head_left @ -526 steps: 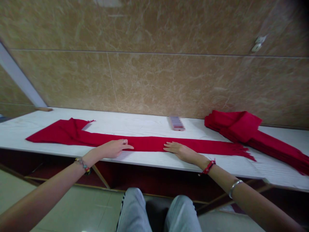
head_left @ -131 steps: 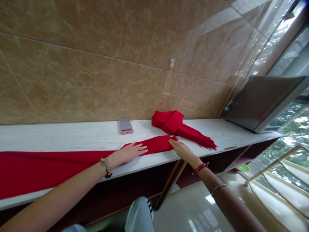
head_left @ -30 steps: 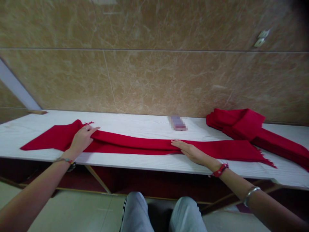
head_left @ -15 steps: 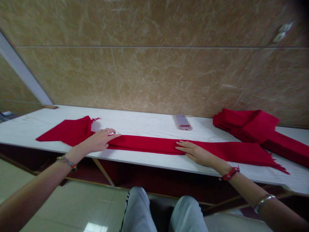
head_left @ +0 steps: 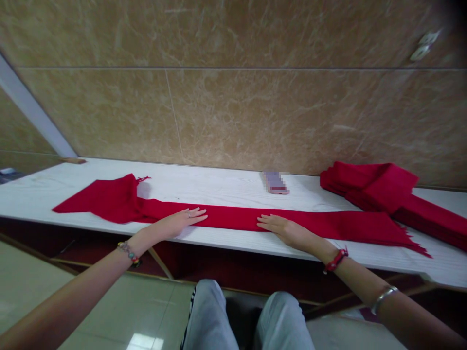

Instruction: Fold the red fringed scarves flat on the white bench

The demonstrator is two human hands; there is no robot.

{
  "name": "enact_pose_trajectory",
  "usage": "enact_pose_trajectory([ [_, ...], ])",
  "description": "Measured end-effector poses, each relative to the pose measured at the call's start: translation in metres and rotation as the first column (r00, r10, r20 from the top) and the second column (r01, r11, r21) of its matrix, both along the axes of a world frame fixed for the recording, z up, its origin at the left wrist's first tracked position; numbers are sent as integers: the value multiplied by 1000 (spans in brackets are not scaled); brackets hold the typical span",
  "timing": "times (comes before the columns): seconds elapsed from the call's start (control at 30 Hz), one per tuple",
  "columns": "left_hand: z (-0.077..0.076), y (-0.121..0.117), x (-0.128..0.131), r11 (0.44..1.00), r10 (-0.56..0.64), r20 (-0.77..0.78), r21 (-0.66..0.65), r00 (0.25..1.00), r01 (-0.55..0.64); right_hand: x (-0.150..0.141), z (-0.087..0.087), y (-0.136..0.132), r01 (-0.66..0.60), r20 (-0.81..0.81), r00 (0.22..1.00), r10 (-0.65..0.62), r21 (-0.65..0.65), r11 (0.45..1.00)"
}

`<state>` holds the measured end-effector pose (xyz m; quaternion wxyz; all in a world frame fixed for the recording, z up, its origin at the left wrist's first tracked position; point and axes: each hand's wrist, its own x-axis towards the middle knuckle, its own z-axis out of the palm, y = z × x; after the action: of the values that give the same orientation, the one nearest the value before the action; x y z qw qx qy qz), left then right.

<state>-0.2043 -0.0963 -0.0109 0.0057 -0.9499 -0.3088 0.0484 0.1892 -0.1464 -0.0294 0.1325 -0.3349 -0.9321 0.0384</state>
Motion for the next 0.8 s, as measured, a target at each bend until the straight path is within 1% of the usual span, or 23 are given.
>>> enact_pose_trajectory([
  [0.07,3,-1,0,1000,10,-19,-15,1000,-10,1,4,-2,8,6,1000,-7,-37,999],
  [0.17,13,-3,6,999,7,-19,-42,1000,-8,-6,13,-1,-1,-14,1000,0,-84,997],
  [0.27,18,-4,27,998,11,86,-64,996,-6,-26,20,3,26,-17,999,-27,-95,995],
  [0.33,13,-4,46,998,53,173,-49,984,-45,-41,19,5,31,17,999,-29,-102,994],
  [0.4,1,-2,62,995,100,193,-28,976,-96,-51,16,5,24,69,997,-16,-113,993],
  [0.47,-11,-1,70,993,121,165,-12,979,-120,-50,12,3,30,108,994,-18,-116,993],
  [0.53,-18,1,70,992,130,130,-13,983,-129,-40,12,0,53,141,989,-34,-126,991],
  [0.6,-19,3,69,991,131,102,-30,986,-129,-28,14,-2,86,167,984,-60,-153,984],
  [0.67,-18,4,74,993,119,111,-25,987,-116,-23,17,-1,141,155,981,-118,-149,979],
  [0.73,-18,4,87,995,97,165,9,982,-100,-28,18,2,227,106,970,-218,-89,970],
  [0.8,-20,3,103,994,91,209,34,974,-100,-39,14,5,292,76,954,-289,-24,956],
])
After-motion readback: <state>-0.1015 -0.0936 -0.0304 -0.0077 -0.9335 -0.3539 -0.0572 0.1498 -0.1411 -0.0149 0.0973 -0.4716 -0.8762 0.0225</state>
